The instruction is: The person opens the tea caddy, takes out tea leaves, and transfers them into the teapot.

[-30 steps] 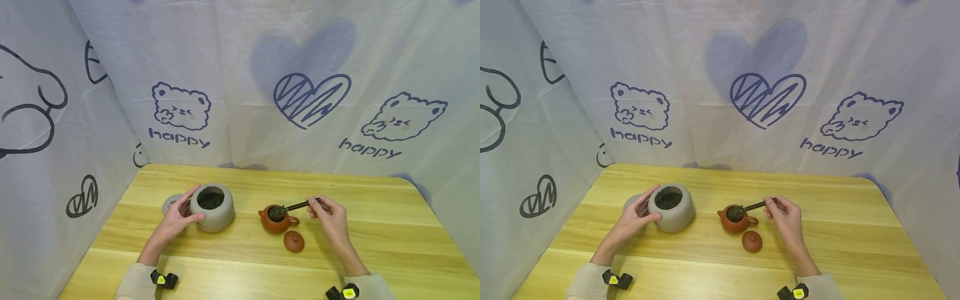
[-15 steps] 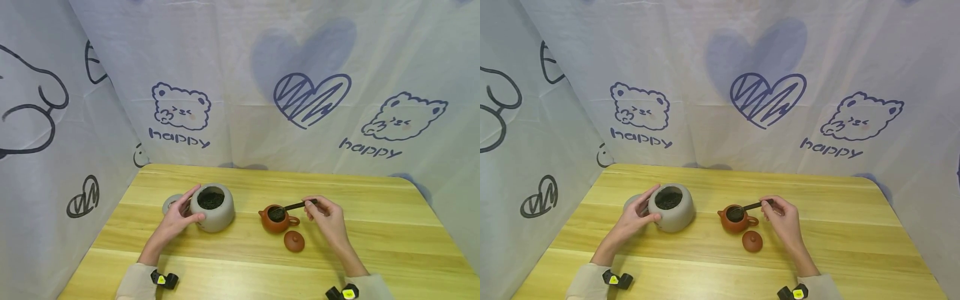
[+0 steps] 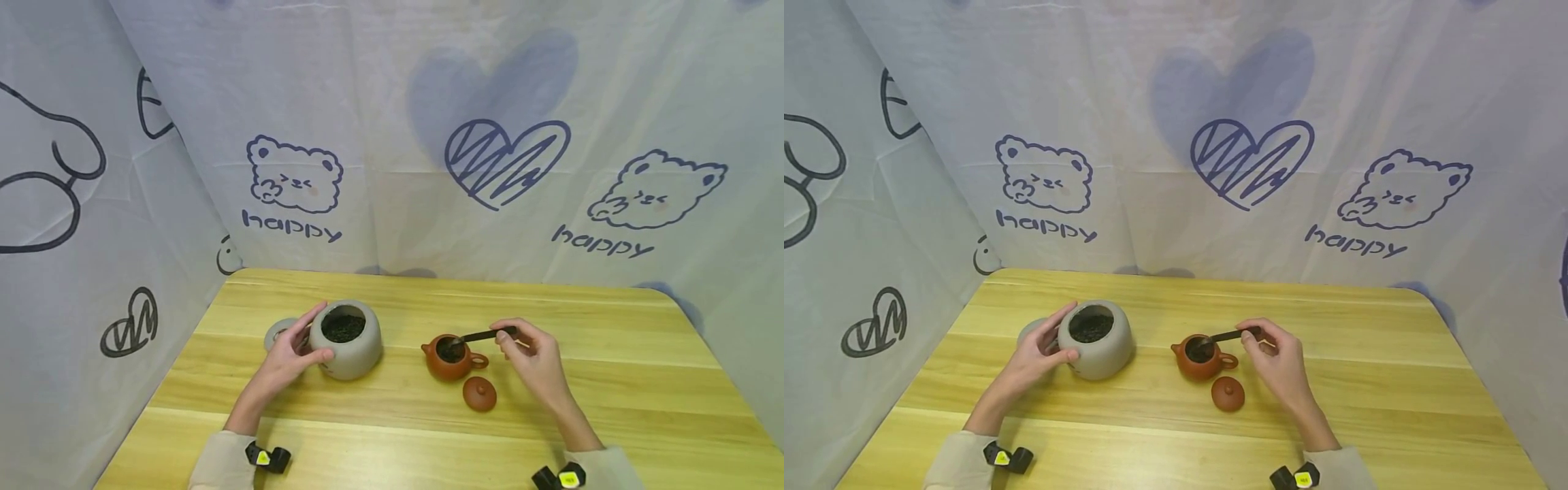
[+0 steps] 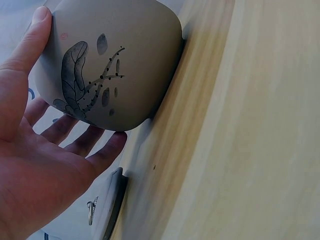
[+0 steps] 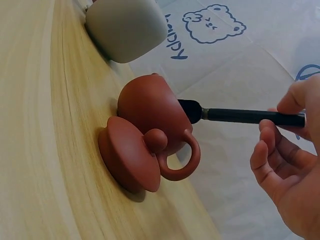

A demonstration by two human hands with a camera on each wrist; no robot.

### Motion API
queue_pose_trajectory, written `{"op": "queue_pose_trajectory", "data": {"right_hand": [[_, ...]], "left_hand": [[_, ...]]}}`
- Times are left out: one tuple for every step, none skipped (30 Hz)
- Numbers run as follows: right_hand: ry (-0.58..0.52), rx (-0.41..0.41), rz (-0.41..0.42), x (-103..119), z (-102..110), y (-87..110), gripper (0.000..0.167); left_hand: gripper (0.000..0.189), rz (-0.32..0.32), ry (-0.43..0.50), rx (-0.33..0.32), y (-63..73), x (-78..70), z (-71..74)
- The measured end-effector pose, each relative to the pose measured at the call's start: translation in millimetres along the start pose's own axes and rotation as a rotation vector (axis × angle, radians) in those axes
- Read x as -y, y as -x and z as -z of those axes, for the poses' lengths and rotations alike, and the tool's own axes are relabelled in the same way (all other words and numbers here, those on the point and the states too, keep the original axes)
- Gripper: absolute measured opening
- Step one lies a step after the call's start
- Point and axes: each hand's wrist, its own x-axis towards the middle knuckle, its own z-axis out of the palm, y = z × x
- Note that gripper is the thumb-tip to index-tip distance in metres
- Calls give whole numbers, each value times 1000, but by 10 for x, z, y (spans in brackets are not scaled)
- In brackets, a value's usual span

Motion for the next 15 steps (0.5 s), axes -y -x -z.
{"op": "queue_pose_trajectory", "data": {"right_hand": [[-3,-13,-9,9,-3,-6,15],[-5,-27,-19,17,-5,-11,15],[-3,-43,-29,24,-6,-16,15],[-1,-60,-40,31,-5,-19,15],[-1,-76,-51,34,-4,-20,15],[4,-93,-61,37,-1,-20,16],[3,-108,-73,36,2,-18,16],[4,-119,-84,34,7,-14,16],[1,-129,-98,31,11,-10,16],[-2,-135,-111,30,15,-6,16],[-2,-140,-122,28,20,-2,17],[-3,-144,-133,27,27,1,18],[-3,-146,-143,27,35,6,19],[0,-152,-152,31,44,10,20],[-1,-163,-161,36,55,15,21]], "left_hand": [[85,1,-1,-2,2,-1,4],[85,3,-3,-3,3,-1,7],[86,2,-6,-3,3,1,11],[86,3,-7,-6,4,2,15],[85,2,-10,-6,4,2,17],[86,4,-8,-8,4,4,19],[85,4,-9,-8,3,7,20],[85,6,-10,-8,3,9,20],[85,5,-10,-7,3,12,19],[85,5,-12,-6,3,16,17],[85,4,-12,-6,2,18,14],[85,6,-8,-6,2,21,10],[85,4,-8,-6,1,23,7],[85,4,-6,-5,2,22,4],[85,0,-9,-3,3,22,1]]}}
